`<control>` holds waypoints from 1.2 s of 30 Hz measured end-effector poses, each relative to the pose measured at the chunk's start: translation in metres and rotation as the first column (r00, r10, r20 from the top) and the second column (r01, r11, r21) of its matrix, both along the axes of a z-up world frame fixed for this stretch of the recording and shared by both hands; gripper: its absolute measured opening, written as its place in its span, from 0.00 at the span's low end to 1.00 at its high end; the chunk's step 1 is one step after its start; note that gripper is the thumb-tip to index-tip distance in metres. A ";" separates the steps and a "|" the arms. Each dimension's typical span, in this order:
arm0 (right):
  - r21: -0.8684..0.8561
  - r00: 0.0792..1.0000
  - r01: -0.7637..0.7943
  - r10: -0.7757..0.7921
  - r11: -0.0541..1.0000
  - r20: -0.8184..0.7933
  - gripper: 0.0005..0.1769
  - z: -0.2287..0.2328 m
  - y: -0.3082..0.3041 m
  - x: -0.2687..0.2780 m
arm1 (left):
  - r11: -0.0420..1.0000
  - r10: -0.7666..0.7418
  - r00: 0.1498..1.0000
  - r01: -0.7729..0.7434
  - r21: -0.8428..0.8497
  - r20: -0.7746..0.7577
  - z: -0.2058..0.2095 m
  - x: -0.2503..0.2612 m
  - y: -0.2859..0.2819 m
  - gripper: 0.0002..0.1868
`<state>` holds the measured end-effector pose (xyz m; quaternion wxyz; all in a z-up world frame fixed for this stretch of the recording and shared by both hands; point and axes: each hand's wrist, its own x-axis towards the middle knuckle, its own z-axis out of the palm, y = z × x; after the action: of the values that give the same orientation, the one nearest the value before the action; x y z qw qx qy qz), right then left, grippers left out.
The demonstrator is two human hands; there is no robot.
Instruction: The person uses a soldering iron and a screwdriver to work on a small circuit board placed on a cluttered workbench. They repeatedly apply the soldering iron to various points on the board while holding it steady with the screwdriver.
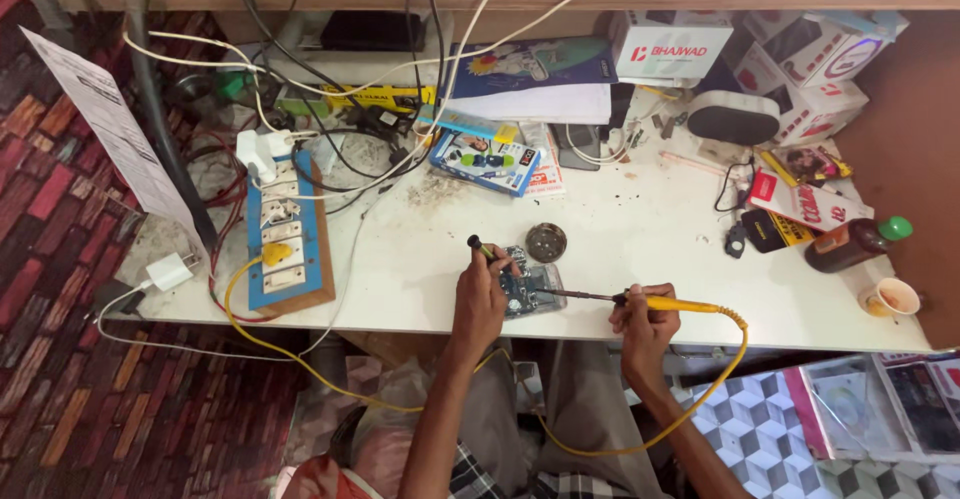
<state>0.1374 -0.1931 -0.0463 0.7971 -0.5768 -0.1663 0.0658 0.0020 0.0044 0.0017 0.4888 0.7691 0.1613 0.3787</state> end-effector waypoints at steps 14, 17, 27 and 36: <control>-0.052 0.998 -0.017 0.020 0.999 0.059 0.09 0.002 0.000 -0.001 | 1.000 0.003 1.000 -0.003 -0.003 -0.001 0.006 -0.003 -0.006 0.11; -0.053 0.998 -0.021 0.025 0.998 0.064 0.09 0.004 0.001 -0.001 | 1.000 0.016 1.000 -0.016 0.008 0.008 0.007 -0.003 -0.008 0.11; -0.063 0.998 -0.010 0.014 0.998 0.065 0.09 0.004 0.002 -0.001 | 1.000 0.009 1.000 -0.009 0.008 0.026 0.006 -0.002 -0.007 0.10; -0.089 0.996 -0.054 0.060 0.995 0.060 0.09 0.005 0.001 0.000 | 0.999 0.017 1.000 -0.018 0.029 0.025 0.002 -0.003 -0.006 0.11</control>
<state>0.1375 -0.1918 -0.0410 0.7633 -0.6079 -0.2044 0.0778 -0.0014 -0.0021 0.0037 0.4763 0.7699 0.1566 0.3949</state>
